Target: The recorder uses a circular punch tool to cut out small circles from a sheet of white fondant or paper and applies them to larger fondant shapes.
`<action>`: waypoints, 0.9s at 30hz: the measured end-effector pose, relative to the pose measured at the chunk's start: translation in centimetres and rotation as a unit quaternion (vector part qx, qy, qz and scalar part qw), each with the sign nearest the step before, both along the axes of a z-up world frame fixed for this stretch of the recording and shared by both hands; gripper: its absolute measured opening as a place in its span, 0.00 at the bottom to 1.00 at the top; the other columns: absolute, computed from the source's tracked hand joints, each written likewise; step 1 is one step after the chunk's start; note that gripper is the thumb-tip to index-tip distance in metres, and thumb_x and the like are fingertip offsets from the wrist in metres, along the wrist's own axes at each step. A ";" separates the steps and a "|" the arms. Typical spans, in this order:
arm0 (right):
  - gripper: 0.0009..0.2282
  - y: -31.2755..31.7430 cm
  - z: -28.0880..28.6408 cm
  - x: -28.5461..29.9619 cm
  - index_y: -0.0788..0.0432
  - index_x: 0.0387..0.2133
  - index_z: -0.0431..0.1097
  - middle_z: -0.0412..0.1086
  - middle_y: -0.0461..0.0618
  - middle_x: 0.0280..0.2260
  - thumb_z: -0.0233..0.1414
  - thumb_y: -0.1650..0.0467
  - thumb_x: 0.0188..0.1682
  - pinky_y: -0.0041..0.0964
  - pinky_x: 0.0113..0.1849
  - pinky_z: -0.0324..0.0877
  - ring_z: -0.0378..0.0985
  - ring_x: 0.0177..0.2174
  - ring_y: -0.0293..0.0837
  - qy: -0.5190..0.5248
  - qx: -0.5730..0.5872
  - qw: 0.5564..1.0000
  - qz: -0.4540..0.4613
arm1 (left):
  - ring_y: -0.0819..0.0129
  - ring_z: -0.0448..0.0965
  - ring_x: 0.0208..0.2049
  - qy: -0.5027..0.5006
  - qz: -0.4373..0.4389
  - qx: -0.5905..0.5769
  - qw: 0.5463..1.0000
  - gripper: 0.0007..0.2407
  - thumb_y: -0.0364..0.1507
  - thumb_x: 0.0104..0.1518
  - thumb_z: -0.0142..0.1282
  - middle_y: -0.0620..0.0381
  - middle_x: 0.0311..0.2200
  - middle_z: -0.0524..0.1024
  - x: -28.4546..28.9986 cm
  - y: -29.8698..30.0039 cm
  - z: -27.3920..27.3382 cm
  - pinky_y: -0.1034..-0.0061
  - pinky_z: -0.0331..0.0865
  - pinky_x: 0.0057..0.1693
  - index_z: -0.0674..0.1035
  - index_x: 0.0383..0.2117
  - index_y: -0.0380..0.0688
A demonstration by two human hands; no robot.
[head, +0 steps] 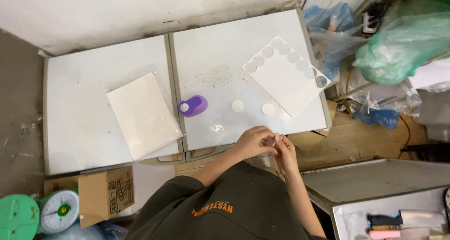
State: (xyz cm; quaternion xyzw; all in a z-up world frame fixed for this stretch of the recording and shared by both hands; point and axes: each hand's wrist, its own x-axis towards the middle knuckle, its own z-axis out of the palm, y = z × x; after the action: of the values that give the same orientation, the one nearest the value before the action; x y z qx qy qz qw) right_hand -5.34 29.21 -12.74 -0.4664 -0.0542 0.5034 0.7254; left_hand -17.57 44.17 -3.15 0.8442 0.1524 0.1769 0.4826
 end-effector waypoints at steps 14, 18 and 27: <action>0.24 -5.9 8.1 1.8 0.68 0.51 0.66 0.74 0.59 0.44 0.57 0.59 0.51 0.40 0.43 0.78 0.80 0.45 0.49 -0.010 0.108 0.993 -0.043 | 0.69 0.81 0.49 -0.128 -0.211 0.121 0.961 0.15 0.40 0.48 0.72 0.64 0.51 0.80 5.3 -1.5 7.2 0.65 0.66 0.61 0.80 0.33 0.48; 0.29 -10.4 7.0 1.2 0.70 0.54 0.64 0.74 0.63 0.46 0.59 0.57 0.51 0.43 0.43 0.78 0.80 0.45 0.52 0.032 0.172 0.981 -0.078 | 0.65 0.80 0.50 -0.169 -0.258 0.135 0.942 0.14 0.39 0.47 0.71 0.61 0.51 0.79 6.9 -4.7 8.5 0.66 0.68 0.59 0.80 0.32 0.47; 0.30 -22.0 6.5 0.8 0.72 0.54 0.63 0.73 0.67 0.45 0.63 0.59 0.50 0.52 0.49 0.77 0.79 0.46 0.57 -0.032 0.211 0.966 -0.148 | 0.62 0.80 0.51 -0.211 -0.378 0.138 0.891 0.14 0.35 0.48 0.70 0.58 0.52 0.79 10.4 -14.7 11.3 0.65 0.69 0.60 0.81 0.37 0.46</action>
State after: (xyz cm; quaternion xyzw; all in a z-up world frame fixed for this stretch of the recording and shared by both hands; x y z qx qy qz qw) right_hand -4.51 7.17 -6.20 -0.3213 -0.1135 0.3525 0.8716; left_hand -7.22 29.48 8.11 0.8388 -0.3099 0.1746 0.4123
